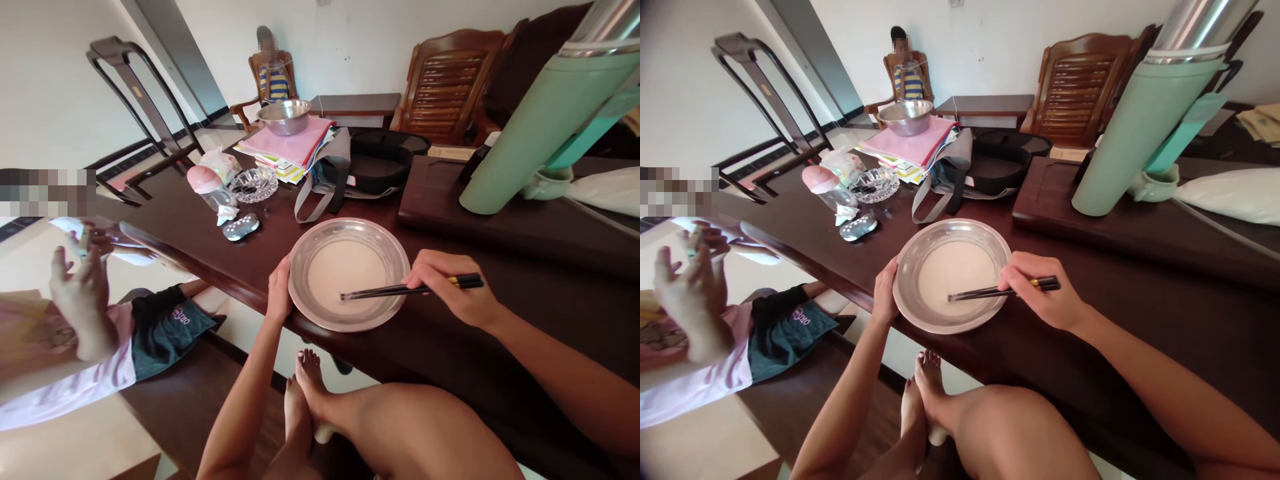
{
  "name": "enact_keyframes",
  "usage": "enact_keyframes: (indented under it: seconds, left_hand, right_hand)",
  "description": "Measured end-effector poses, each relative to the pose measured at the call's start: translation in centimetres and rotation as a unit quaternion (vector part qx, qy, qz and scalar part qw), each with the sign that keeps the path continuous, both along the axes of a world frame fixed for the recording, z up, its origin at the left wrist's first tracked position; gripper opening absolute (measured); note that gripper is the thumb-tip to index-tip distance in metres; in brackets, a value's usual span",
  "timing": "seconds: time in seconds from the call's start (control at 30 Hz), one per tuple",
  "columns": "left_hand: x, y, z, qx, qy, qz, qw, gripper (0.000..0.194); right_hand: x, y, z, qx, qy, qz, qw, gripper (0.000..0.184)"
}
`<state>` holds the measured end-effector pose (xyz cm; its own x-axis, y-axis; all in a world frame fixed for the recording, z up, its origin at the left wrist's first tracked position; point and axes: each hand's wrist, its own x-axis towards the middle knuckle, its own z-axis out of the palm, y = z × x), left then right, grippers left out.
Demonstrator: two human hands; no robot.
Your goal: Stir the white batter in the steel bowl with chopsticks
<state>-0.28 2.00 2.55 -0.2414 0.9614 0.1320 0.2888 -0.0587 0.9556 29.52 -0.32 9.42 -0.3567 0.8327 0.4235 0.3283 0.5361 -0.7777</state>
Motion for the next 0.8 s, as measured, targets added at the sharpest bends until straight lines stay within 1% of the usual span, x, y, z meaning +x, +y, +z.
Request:
enact_keyframes:
  seconds: [0.07,0.1,0.2,0.27,0.33,0.4,0.43,0.5,0.57,0.6,0.67,0.73,0.8]
  left_hand:
    - [0.03,0.00,0.03,-0.003,0.002,0.004,1.000,0.046]
    - [0.04,0.00,0.02,-0.003,0.003,0.006,1.000,0.046]
    - [0.01,0.02,-0.07,-0.002,-0.002,0.005,1.000,0.047]
    - [-0.03,0.04,-0.16,-0.003,-0.011,0.001,1.000,0.047]
    - [-0.05,0.05,-0.21,-0.003,-0.013,-0.001,1.000,0.046]
    - [-0.05,0.05,-0.18,-0.001,-0.005,0.002,1.000,0.046]
    - [-0.04,0.04,-0.13,0.000,0.001,0.005,1.000,0.045]
    - [-0.01,0.01,-0.02,0.000,0.009,0.008,1.000,0.045]
    - [0.04,-0.02,0.09,-0.001,0.012,0.004,1.000,0.046]
    - [0.06,-0.03,0.12,-0.002,0.015,0.002,1.000,0.046]
    - [0.07,-0.04,0.13,-0.002,0.020,0.004,1.000,0.047]
    - [0.05,-0.01,0.04,0.002,0.020,0.007,1.000,0.047]
    - [-0.01,0.04,-0.13,0.002,0.015,0.009,1.000,0.047]
  right_hand:
    - [-0.16,-0.03,-0.11,-0.002,-0.020,0.028,0.999,0.022]
    - [-0.21,-0.03,-0.13,0.002,-0.030,0.025,0.999,0.019]
    - [-0.14,-0.07,0.08,0.016,-0.024,-0.034,0.999,0.021]
    - [-0.08,-0.18,0.26,0.014,-0.005,-0.051,0.999,0.028]
    - [-0.14,-0.27,0.27,0.008,-0.005,-0.024,1.000,0.029]
    - [-0.25,-0.24,0.13,0.010,-0.030,0.012,0.999,0.024]
    - [-0.27,-0.18,0.07,0.015,-0.044,0.015,0.999,0.021]
    - [-0.19,-0.05,0.08,0.025,-0.050,-0.013,0.998,0.019]
    - [0.00,-0.01,0.24,0.026,-0.029,-0.051,0.998,0.024]
    - [0.08,-0.02,0.32,0.020,-0.016,-0.056,0.998,0.027]
    - [0.12,-0.05,0.35,0.004,-0.007,-0.031,0.999,0.028]
    - [0.04,-0.02,0.21,-0.004,-0.023,0.002,1.000,0.025]
    - [0.01,0.11,0.04,0.004,-0.039,0.000,0.999,0.020]
